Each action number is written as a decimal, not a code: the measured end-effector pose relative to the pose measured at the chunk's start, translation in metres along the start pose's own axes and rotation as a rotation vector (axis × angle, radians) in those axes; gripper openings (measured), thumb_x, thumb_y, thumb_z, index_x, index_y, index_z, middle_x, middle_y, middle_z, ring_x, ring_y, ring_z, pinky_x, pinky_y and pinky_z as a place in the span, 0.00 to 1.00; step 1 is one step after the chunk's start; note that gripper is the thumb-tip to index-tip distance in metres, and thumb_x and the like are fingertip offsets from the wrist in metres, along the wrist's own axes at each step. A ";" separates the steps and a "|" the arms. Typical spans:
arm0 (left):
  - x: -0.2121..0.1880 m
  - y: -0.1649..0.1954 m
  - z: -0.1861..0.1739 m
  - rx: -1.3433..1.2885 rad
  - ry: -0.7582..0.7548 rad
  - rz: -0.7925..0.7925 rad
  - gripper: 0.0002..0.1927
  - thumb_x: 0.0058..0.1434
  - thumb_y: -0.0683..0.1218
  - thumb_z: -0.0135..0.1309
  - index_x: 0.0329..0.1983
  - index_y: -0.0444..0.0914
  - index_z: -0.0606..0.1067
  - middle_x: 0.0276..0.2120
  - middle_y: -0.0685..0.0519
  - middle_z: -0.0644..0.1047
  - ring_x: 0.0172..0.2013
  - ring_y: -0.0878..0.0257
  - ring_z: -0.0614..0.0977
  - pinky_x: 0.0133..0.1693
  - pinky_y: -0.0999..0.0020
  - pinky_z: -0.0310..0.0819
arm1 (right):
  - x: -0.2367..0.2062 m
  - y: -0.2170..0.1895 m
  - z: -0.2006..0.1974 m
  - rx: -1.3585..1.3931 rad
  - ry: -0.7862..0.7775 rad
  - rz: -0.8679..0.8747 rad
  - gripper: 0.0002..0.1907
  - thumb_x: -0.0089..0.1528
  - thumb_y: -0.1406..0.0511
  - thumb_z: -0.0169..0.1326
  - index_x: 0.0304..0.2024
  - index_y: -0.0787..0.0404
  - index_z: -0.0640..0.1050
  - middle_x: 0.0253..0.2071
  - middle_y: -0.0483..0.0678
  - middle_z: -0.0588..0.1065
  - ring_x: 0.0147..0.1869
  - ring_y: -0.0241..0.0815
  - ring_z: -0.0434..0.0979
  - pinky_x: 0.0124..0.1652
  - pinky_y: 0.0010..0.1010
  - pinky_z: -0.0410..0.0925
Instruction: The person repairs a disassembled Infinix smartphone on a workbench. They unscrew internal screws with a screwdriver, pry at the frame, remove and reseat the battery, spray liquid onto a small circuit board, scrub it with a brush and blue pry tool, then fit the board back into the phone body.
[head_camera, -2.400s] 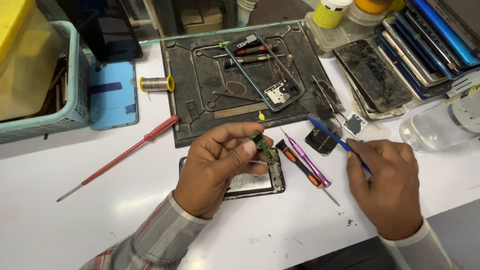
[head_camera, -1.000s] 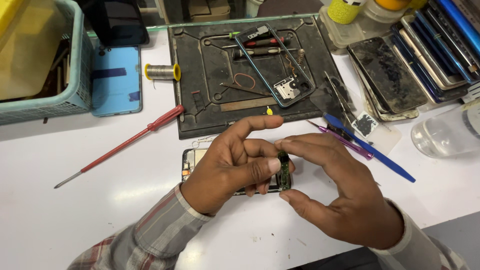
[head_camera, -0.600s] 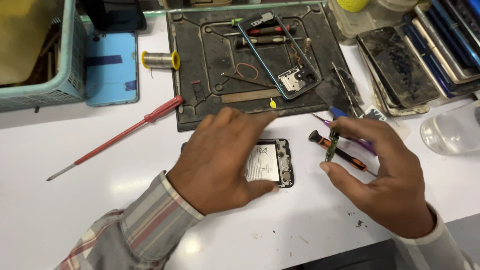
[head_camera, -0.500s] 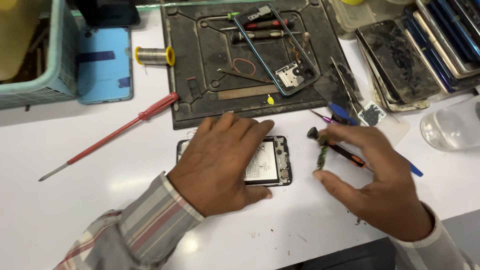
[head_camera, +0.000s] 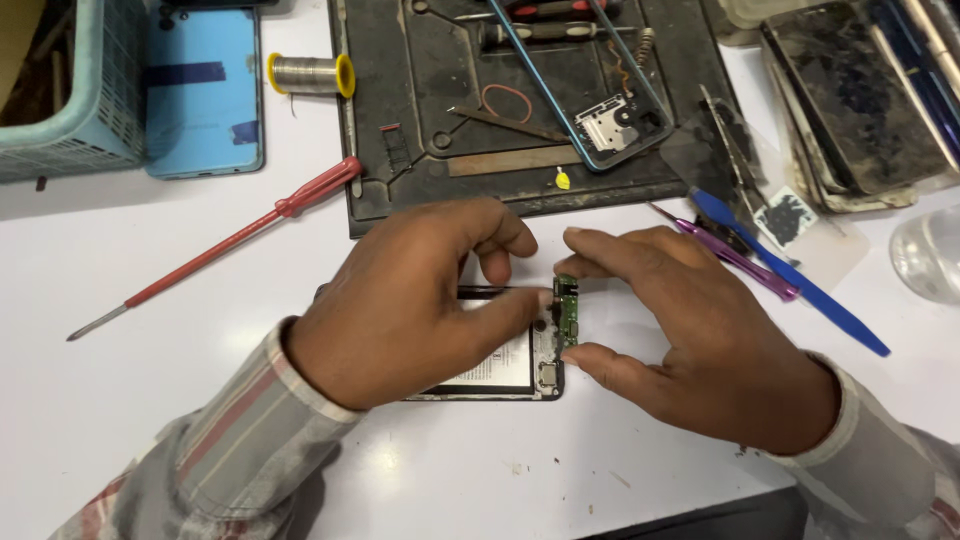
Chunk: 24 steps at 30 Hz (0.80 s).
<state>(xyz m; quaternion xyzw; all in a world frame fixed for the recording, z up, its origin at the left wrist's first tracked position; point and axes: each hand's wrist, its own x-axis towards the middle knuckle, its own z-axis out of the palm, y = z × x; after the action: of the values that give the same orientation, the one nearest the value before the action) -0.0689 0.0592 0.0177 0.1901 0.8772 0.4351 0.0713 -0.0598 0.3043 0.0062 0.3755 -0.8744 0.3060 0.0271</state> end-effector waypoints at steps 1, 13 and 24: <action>0.003 0.001 0.003 -0.072 0.003 -0.119 0.16 0.55 0.51 0.64 0.43 0.37 0.81 0.26 0.57 0.80 0.20 0.67 0.78 0.23 0.69 0.72 | 0.003 0.003 0.001 -0.011 0.000 -0.013 0.42 0.51 0.64 0.69 0.64 0.69 0.67 0.52 0.51 0.79 0.55 0.49 0.76 0.53 0.39 0.69; 0.022 -0.007 0.023 -0.575 -0.076 -0.276 0.09 0.59 0.44 0.59 0.33 0.31 0.81 0.19 0.59 0.75 0.19 0.76 0.72 0.21 0.78 0.65 | 0.009 0.027 0.011 0.060 0.148 -0.139 0.43 0.53 0.61 0.70 0.64 0.68 0.63 0.52 0.53 0.79 0.57 0.48 0.78 0.56 0.38 0.69; 0.029 -0.012 0.020 -0.793 -0.001 -0.296 0.09 0.62 0.44 0.59 0.33 0.32 0.80 0.20 0.60 0.77 0.19 0.78 0.70 0.21 0.79 0.63 | 0.006 0.034 0.009 0.031 0.134 0.024 0.37 0.51 0.57 0.70 0.57 0.65 0.72 0.48 0.54 0.76 0.49 0.43 0.81 0.45 0.30 0.74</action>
<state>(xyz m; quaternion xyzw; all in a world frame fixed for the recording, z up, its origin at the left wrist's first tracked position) -0.0930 0.0790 -0.0035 0.0200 0.6596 0.7239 0.2011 -0.0857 0.3132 -0.0170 0.3438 -0.8702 0.3445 0.0761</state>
